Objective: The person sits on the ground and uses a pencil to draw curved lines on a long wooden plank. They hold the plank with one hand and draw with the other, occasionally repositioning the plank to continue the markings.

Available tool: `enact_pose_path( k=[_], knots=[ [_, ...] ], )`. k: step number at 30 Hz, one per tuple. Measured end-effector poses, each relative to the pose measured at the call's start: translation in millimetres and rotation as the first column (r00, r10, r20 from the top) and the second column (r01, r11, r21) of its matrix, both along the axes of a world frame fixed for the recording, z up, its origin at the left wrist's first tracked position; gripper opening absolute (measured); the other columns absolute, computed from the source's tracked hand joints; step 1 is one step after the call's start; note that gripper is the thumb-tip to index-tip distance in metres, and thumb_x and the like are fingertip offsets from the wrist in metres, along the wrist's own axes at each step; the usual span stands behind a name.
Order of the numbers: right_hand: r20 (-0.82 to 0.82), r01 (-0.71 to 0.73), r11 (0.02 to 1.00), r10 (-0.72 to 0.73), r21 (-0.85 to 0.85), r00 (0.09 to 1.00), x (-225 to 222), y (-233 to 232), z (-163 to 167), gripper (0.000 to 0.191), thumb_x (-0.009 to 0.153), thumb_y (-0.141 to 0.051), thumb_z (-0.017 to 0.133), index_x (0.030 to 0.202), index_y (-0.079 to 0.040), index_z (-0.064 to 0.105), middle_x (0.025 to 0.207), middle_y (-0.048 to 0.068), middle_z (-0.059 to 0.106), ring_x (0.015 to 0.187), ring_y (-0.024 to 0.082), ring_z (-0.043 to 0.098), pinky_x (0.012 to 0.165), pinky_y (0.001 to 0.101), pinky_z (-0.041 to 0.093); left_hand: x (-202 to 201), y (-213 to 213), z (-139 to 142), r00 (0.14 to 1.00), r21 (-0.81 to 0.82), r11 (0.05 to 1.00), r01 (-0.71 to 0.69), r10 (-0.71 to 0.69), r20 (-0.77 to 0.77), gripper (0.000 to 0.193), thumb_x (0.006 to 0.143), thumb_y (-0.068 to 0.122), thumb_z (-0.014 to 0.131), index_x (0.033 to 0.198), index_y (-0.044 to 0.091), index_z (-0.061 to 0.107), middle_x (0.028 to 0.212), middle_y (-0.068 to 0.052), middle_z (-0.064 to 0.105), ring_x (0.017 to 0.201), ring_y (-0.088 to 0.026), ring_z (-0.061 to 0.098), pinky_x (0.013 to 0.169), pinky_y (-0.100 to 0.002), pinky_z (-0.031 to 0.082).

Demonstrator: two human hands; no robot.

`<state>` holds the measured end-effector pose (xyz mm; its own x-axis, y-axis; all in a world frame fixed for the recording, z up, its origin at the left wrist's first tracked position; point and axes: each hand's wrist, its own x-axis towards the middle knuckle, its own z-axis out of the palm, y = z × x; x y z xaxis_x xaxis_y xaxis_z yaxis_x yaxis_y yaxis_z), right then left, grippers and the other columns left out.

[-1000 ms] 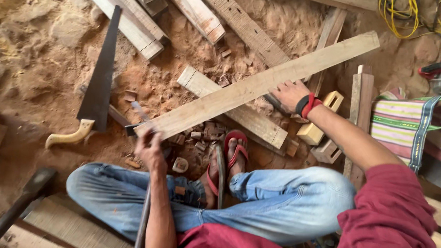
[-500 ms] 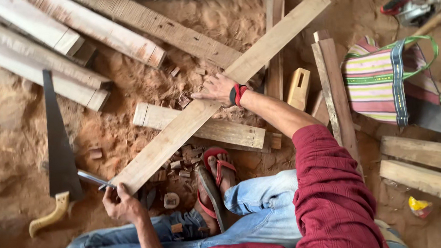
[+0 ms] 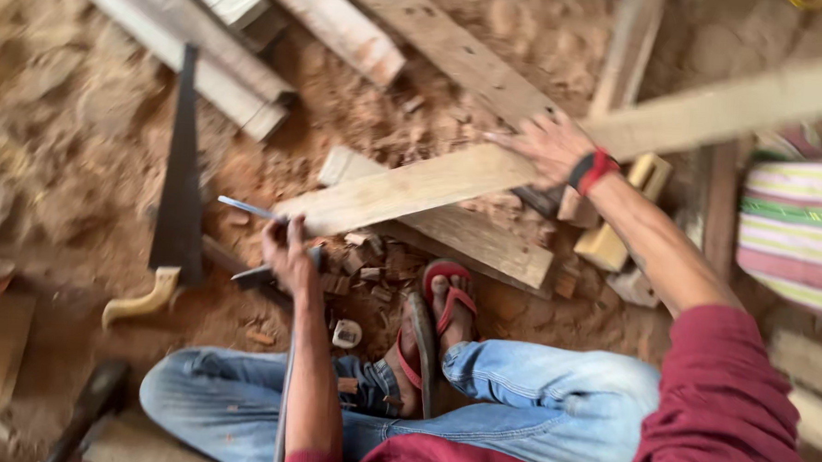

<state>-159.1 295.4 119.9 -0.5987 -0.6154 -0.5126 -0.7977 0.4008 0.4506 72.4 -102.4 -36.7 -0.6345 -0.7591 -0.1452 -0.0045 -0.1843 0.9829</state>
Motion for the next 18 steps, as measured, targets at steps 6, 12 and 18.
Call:
enact_pose_path(
  k=[6,12,18],
  knots=[
    [0.028,0.106,0.992,-0.104,-0.065,0.994,15.0,27.2,-38.2,0.127,0.069,-0.072,0.076,0.168,-0.034,0.006,0.117,0.010,0.053,0.102,0.023,0.052,0.087,0.0426,0.042,-23.9,-23.0,2.0,0.987,0.167,0.981,0.094,-0.070,-0.142,0.017,0.105,0.006,0.063,0.119,0.000,0.055,0.111,-0.013,0.070,0.106,-0.022,0.072,0.099,-0.033,0.058],
    [0.061,0.214,0.944,-0.205,-0.253,0.977,30.4,23.9,-46.6,0.123,0.062,-0.048,0.083,0.165,-0.036,0.017,0.128,0.012,0.052,0.117,0.031,0.053,0.096,0.0486,0.040,-16.1,-16.1,15.4,0.993,0.106,0.987,0.119,-0.121,0.007,0.019,0.098,0.010,0.068,0.114,0.002,0.060,0.105,-0.014,0.075,0.103,-0.022,0.074,0.096,-0.036,0.059],
    [0.132,0.269,0.833,-0.235,-0.484,0.963,41.6,16.6,-37.0,0.118,0.057,-0.033,0.085,0.161,-0.033,0.028,0.129,0.014,0.052,0.122,0.036,0.050,0.106,0.0554,0.034,-19.9,12.2,27.0,0.998,-0.341,0.940,0.021,-0.039,-0.046,0.012,0.093,0.011,0.072,0.098,0.002,0.066,0.098,-0.011,0.069,0.091,-0.021,0.067,0.080,-0.036,0.059]
  ],
)
